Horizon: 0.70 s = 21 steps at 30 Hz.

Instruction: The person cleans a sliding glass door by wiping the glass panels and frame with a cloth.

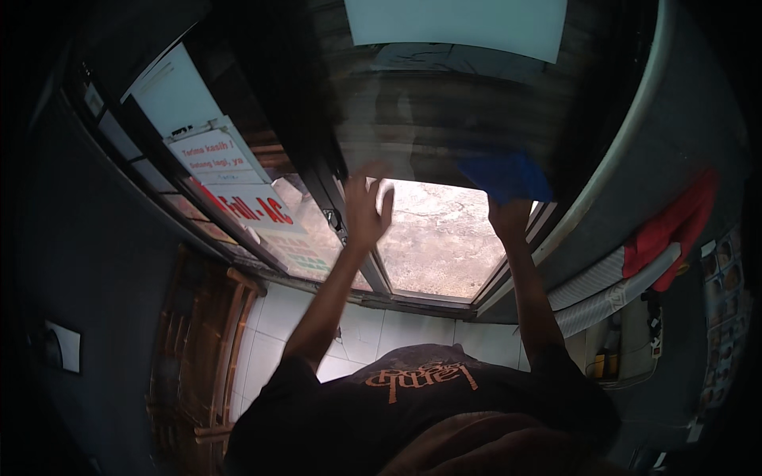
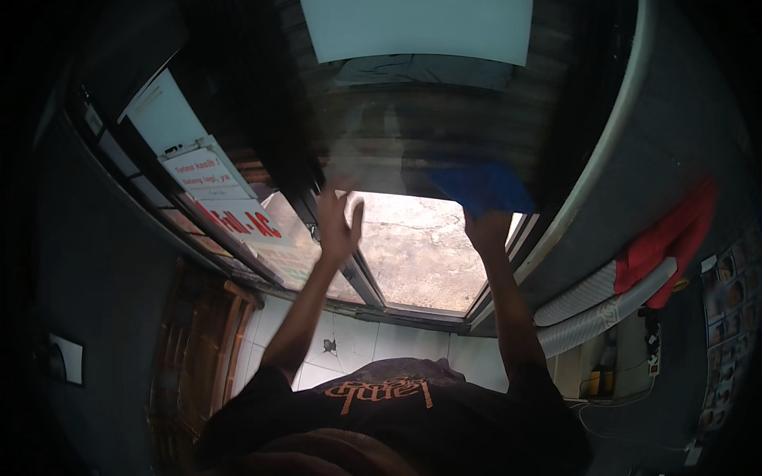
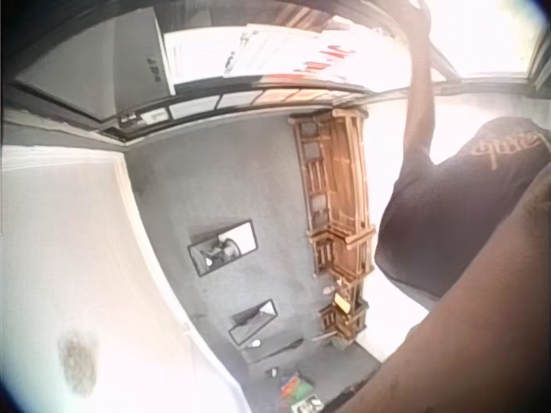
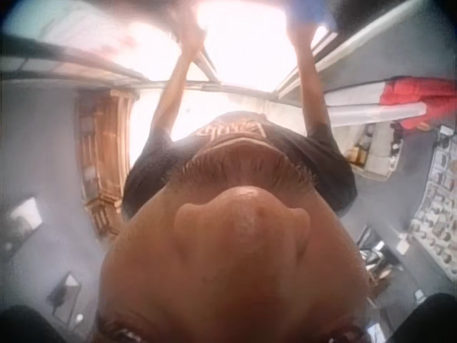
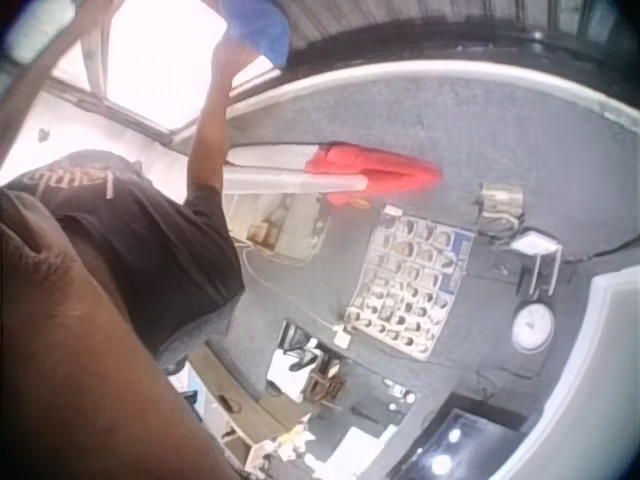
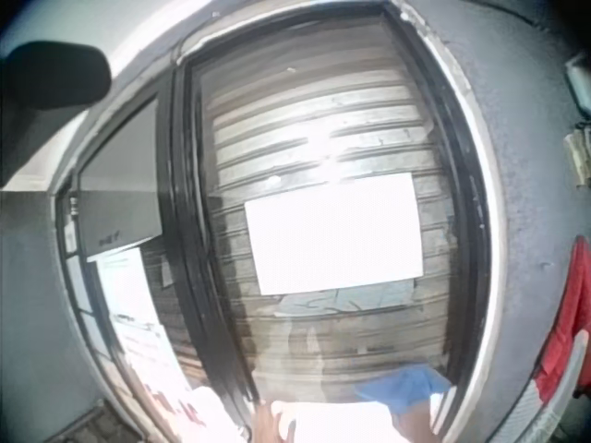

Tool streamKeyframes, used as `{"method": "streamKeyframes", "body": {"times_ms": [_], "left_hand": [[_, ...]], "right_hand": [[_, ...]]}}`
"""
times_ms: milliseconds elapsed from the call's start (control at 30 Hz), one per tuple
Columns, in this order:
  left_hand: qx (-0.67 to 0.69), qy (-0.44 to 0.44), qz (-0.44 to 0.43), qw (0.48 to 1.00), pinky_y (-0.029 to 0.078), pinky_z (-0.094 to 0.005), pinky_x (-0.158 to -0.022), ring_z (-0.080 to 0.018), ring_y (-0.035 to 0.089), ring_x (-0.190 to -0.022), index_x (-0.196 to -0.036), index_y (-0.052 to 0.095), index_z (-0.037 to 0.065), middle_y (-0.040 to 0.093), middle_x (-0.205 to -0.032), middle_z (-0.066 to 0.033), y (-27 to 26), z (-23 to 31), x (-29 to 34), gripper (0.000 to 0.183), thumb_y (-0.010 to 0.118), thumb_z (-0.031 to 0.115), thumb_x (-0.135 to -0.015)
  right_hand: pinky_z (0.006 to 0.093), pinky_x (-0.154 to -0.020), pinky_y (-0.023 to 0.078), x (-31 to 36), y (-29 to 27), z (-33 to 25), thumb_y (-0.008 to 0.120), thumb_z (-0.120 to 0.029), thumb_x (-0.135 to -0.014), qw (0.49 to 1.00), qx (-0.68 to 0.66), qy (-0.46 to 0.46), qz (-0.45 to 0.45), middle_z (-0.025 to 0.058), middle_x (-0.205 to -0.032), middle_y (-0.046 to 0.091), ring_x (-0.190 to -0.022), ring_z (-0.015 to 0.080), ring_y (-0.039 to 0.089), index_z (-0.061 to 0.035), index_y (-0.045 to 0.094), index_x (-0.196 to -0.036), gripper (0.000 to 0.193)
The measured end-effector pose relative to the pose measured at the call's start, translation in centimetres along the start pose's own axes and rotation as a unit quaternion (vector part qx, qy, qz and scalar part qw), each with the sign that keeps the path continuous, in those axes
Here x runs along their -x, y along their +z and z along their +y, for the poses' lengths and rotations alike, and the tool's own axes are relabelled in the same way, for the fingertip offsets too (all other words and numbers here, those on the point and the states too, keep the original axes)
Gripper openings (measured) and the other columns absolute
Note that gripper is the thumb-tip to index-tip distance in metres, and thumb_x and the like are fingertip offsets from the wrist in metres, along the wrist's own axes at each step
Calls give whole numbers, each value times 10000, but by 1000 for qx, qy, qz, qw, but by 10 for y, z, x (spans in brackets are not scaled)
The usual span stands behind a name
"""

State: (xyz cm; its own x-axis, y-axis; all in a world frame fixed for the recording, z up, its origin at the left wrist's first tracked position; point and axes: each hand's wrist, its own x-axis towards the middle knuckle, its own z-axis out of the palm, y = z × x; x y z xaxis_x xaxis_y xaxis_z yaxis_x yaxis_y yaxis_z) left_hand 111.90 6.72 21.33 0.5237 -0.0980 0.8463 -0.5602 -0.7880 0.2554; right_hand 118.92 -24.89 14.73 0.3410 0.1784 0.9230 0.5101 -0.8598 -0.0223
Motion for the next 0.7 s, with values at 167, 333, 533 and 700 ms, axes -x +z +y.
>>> {"method": "streamKeyframes", "body": {"times_ms": [167, 333, 533, 700], "left_hand": [[-223, 88, 142, 960, 274, -544, -1190, -339, 393, -1429, -1382, 595, 142, 488, -1498, -105, -55, -70, -110, 420, 625, 194, -966], [-300, 110, 115, 941, 212, -526, -1222, -277, 356, -1470, -1452, 558, 202, 442, -1572, -12, -52, -114, -109, 464, 579, 281, -996], [-265, 106, 141, 948, 205, -518, -1223, -260, 355, -1475, -1459, 557, 223, 490, -1545, 9, -27, -111, -111, 474, 558, 305, -993], [-269, 102, 119, 950, 192, -519, -1227, -260, 310, -1509, -1464, 555, 238, 482, -1556, 23, -48, -126, -101, 523, 585, 234, -943]], "right_hand": [[549, -1062, 402, -6, -10, 14, 731, -184, -881, 998, -18, 17, 55, 240, -1352, 593, -1234, 449, 564, -22, 620, -1303, 466], [507, -928, 441, -188, -40, 42, 734, -216, -902, 967, 71, -104, 220, 203, -1237, 659, -1114, 391, 621, 12, 686, -1123, 321], [637, -1185, 180, -340, -81, -24, 515, -275, -991, 969, 174, 29, 175, 211, -1530, 442, -1400, 463, 373, -53, 519, -1437, 498], [730, -1140, 182, -223, 21, -106, 639, -449, -928, 993, 91, -78, 6, 20, -1657, 277, -1508, 459, 183, -301, 441, -1529, 650]]}}
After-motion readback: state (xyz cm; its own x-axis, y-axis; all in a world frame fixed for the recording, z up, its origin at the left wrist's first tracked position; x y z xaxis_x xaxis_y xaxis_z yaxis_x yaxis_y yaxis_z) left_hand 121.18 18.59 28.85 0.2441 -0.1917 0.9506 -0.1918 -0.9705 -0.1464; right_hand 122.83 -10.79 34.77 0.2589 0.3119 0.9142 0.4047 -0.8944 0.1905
